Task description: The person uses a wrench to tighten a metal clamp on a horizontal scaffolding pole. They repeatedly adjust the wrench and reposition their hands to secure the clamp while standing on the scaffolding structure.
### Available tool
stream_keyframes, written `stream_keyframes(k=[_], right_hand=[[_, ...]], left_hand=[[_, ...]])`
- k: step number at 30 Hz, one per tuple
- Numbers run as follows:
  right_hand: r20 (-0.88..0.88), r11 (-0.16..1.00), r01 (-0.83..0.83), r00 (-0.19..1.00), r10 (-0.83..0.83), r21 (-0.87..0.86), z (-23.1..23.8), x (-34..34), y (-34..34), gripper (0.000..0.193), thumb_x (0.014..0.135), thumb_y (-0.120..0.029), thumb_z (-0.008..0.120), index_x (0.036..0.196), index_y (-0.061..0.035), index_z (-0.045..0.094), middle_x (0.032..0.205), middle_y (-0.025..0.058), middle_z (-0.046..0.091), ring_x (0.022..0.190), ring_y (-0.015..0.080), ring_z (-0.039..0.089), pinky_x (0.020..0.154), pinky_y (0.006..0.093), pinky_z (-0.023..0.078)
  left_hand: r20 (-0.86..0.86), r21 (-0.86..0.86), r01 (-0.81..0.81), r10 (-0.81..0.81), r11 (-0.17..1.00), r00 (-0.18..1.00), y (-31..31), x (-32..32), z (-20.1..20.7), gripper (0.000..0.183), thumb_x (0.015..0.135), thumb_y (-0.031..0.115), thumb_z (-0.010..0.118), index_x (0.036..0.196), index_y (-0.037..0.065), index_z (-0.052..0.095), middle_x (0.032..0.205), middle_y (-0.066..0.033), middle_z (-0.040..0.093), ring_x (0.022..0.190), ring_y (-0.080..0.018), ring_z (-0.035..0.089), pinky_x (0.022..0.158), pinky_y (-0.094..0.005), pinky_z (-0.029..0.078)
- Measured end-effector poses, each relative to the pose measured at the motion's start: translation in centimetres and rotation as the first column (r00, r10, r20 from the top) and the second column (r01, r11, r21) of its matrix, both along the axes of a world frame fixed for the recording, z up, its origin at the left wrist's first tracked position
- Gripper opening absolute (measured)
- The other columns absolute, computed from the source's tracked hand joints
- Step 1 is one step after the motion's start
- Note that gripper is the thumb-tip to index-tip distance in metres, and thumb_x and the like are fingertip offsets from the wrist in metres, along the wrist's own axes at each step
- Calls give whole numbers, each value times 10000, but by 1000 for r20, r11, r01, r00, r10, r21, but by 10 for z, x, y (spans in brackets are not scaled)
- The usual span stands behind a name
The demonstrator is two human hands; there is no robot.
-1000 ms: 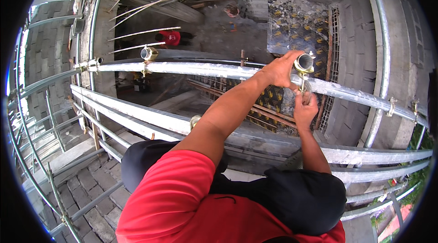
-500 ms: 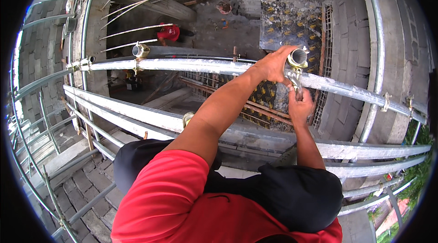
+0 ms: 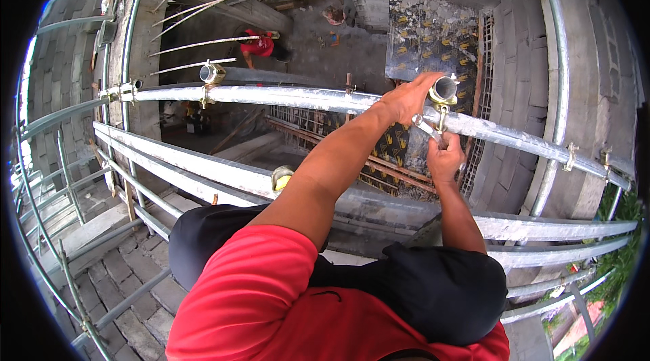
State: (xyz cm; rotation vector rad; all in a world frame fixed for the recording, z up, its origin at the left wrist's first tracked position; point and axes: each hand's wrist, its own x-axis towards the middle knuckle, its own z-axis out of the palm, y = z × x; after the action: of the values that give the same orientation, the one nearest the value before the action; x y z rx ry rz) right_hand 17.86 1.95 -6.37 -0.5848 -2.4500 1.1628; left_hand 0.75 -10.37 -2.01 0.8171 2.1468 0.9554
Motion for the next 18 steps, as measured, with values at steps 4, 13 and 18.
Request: stream_keyframes(k=[4,13,18], right_hand=[[-17,1000,-14,1000,15,25,-2,0,1,199,739,-105,747,868,-28,617,668,132,631,574,289,643,568,379,509],[6,1000,4,1000,-4,-4,20,-9,2,150,729,-124,740,794,-29,643,651,124,620,559,290,611,560,382,496],[51,991,32,998,-26,-131,21,-7,-3,144,766,-120,709,838,-15,641,690,159,628,594,325,617,582,395,499]], left_hand=[[-36,10,-4,5,1000,999,0,1,1,1182,540,37,878,1509,186,217,1521,-147,340,1250,-441,513,1058,-458,463],[-129,171,-18,40,985,991,-6,0,-17,1180,525,250,942,1498,125,287,1479,-184,408,1364,-373,423,1108,-426,406],[-184,206,6,32,979,982,6,-4,-18,949,616,220,878,1419,54,400,1345,-200,537,1262,-319,529,1083,-365,410]])
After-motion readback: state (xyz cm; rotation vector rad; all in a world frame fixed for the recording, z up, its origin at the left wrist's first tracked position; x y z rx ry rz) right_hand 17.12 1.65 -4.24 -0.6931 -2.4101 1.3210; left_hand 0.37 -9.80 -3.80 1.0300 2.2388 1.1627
